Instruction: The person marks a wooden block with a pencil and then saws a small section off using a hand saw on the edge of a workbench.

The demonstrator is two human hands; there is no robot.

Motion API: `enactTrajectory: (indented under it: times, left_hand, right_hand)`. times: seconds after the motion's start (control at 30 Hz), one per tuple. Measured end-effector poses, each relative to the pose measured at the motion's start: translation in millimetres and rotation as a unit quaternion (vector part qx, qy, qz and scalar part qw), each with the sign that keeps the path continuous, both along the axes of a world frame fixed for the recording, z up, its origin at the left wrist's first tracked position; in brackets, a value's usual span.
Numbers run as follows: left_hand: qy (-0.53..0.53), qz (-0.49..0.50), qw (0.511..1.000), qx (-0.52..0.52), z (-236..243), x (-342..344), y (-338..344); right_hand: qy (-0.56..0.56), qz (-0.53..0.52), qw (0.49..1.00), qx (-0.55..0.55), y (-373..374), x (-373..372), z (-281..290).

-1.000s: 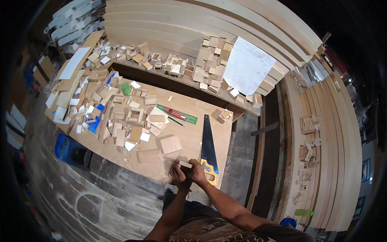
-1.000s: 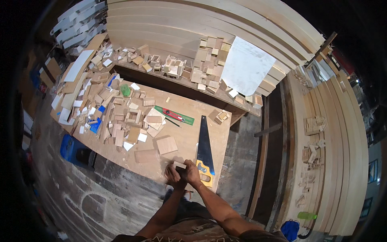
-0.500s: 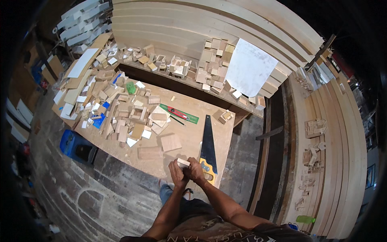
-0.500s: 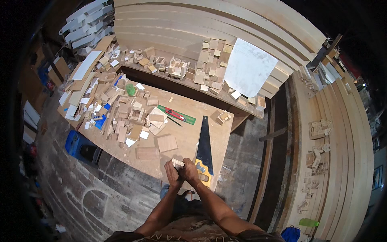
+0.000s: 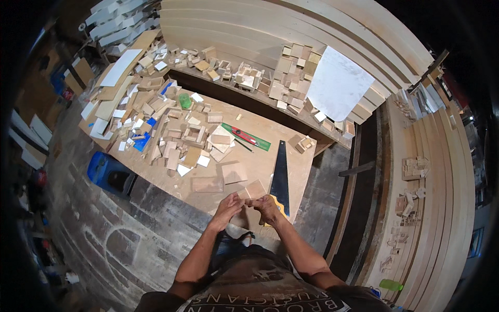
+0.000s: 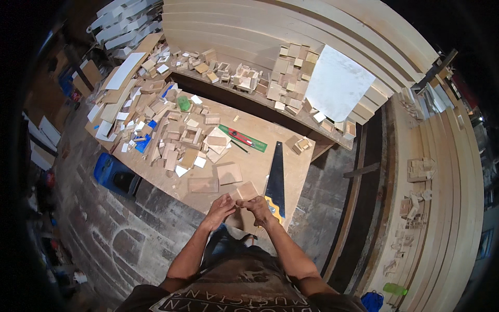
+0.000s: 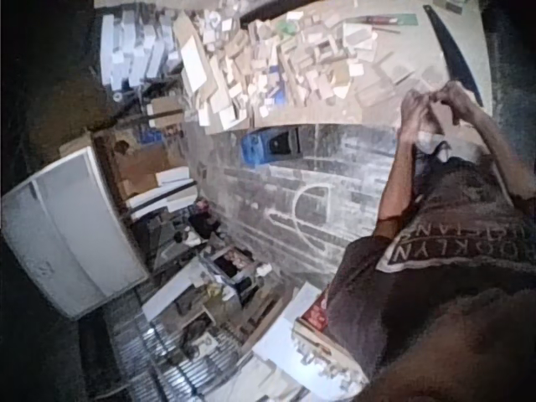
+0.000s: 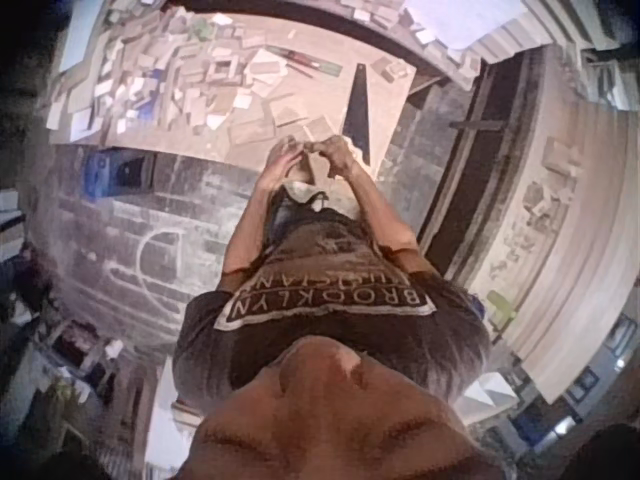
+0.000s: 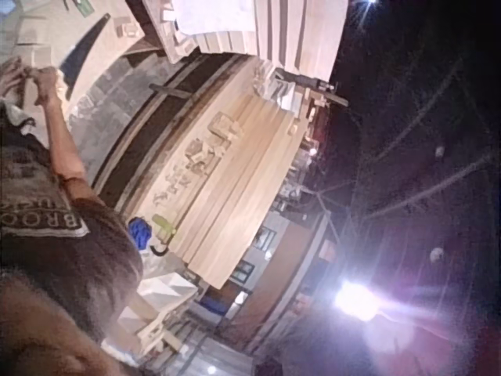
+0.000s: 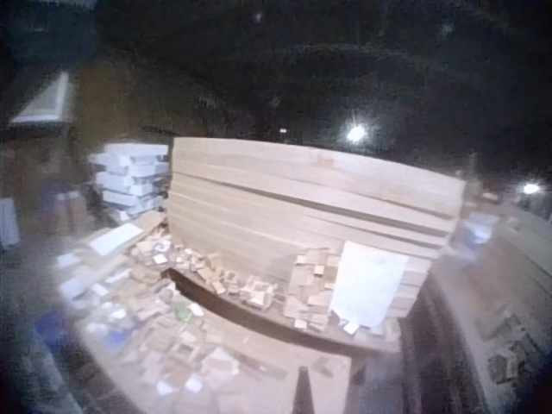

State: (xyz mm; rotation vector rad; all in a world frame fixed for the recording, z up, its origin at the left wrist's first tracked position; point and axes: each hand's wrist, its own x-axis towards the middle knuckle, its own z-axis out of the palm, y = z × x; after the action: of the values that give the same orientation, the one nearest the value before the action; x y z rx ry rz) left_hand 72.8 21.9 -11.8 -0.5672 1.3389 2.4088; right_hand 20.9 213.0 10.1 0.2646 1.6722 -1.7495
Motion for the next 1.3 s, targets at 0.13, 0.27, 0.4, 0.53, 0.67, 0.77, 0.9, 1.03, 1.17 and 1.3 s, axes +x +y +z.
enactTrajectory:
  times: [0.13, 0.27, 0.4, 0.53, 0.67, 0.77, 0.9, 1.03, 1.17, 1.3]
  left_hand:
    - [0.026, 0.003, 0.999, 0.04, 10, -20, -10]
    - [0.046, 0.004, 0.999, 0.018, 42, -50, -15]
    - [0.053, 0.008, 0.998, -0.025, 35, -73, -52]
    - [-0.007, 0.02, 1.0, -0.014, 41, -93, -85]
    - [-0.02, -0.024, 0.995, 0.092, 34, -113, -126]
    - [-0.038, -0.019, 0.997, 0.067, 40, -119, -149]
    - [-0.033, -0.039, 0.998, 0.028, 34, -131, -169]
    - [-0.03, -0.061, 0.998, 0.011, 30, -143, -174]
    - [-0.042, -0.079, 0.996, -0.019, 27, -151, -166]
    - [-0.055, -0.111, 0.992, -0.018, 30, -161, -134]
  right_hand:
    - [-0.006, -0.027, 0.992, -0.123, -24, -12, -4]
    - [0.014, -0.048, 0.982, -0.184, -33, -36, -15]
    - [-0.017, 0.018, 0.975, -0.22, -59, -57, 8]
    - [0.05, 0.129, 0.975, -0.173, -30, -112, -12]
    - [0.389, 0.103, 0.839, 0.366, -29, -186, -59]
    - [0.485, 0.101, 0.755, 0.429, -72, -204, -66]
    - [0.416, 0.171, 0.724, 0.523, -96, -213, -82]
    - [0.398, 0.19, 0.722, 0.533, -93, -207, -86]
    - [0.359, 0.156, 0.761, 0.518, -81, -176, -74]
    - [0.368, 0.098, 0.769, 0.513, -32, -132, -60]
